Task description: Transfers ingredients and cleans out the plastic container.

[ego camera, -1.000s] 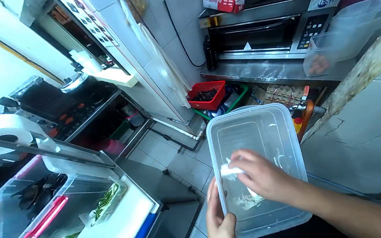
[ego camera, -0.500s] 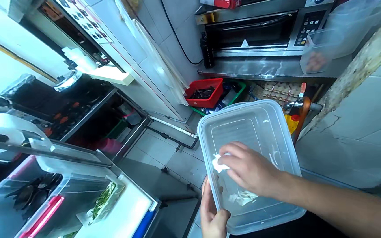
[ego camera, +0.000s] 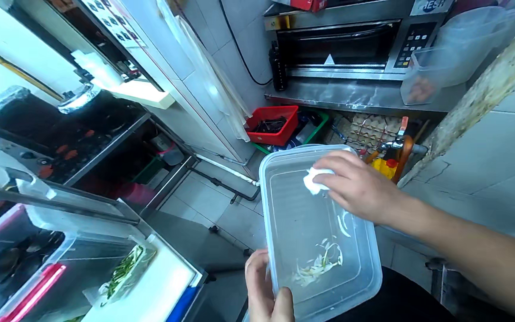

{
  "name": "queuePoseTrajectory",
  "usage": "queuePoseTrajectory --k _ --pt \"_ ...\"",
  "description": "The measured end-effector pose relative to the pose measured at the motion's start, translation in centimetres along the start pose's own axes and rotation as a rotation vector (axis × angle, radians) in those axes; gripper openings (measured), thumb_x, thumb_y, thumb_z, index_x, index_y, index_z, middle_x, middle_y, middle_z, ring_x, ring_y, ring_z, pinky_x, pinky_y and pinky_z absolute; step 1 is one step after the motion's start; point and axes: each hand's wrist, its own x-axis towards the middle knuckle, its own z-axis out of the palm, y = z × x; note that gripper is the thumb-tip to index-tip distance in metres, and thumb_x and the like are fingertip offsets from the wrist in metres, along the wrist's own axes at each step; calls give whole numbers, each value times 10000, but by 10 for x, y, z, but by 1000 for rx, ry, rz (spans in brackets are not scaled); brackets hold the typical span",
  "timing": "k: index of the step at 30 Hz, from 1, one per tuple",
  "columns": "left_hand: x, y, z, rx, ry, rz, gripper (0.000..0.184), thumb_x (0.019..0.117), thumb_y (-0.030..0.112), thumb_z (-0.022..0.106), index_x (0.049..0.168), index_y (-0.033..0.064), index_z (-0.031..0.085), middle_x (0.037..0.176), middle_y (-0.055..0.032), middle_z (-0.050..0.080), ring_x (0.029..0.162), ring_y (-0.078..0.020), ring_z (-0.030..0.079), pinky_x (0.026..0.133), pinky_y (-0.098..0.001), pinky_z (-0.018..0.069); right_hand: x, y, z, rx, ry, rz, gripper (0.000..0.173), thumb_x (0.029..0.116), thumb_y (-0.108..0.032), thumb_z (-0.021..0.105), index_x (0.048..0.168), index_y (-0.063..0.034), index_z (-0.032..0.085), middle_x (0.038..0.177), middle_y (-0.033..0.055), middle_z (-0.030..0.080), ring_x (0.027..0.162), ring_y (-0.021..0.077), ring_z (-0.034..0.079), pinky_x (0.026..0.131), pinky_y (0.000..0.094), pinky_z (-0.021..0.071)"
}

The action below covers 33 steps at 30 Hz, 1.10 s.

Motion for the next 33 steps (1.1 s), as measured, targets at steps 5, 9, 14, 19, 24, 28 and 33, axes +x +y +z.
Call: queuePoseTrajectory --k 5,9,14,19,24,28,33 --pt "-5 4 2 216 -11 81 252 685 20 558 920 89 500 1237 -131 533 1278 -258 489 1031 -398 460 -16 25 33 -206 -189 102 173 946 -70 654 1094 -122 726 1303 79 666 1359 351 514 1121 576 435" --pt "-12 3 6 262 -2 57 177 695 17 556 853 75 501 1254 -153 545 1318 -276 479 1073 -415 446 -57 -8 63 -167 -494 169 174 871 40 687 1005 -55 746 1130 139 706 1227 384 595 1064 593 469" --pt "-10 2 2 230 60 0 208 677 -6 556 852 88 495 1251 -130 524 1287 -244 477 1008 -360 466 -81 -44 53 365 -873 35 170 952 -12 555 1007 -50 711 1062 122 713 1092 342 649 945 534 522" --pt "-11 2 3 180 62 -17 227 666 -10 564 860 90 504 1271 -130 510 1307 -248 464 1002 -348 479 -32 -27 21 282 -449 30 183 976 -69 575 1038 -131 735 1125 -3 719 1124 169 659 981 377 556" --pt "-12 3 5 190 38 2 213 673 -9 557 854 90 503 1264 -132 516 1317 -258 462 1037 -372 467 4 13 35 -158 -387 172 235 963 -103 638 1185 -121 712 1321 107 644 1307 328 556 1051 529 500" --pt "-17 0 7 198 41 -20 188 663 -35 560 796 84 499 1290 -149 541 1351 -291 463 1066 -414 470 -35 -6 65 -270 -568 180 291 870 4 698 1159 -25 691 1299 230 624 1263 458 555 1036 618 471" --pt "-22 -3 2 208 94 -118 167 667 -28 562 764 90 497 1305 -140 533 1321 -267 476 998 -372 493 -97 -52 79 100 -958 48 240 926 80 563 1119 -9 674 1231 205 650 1218 420 589 1060 591 461"
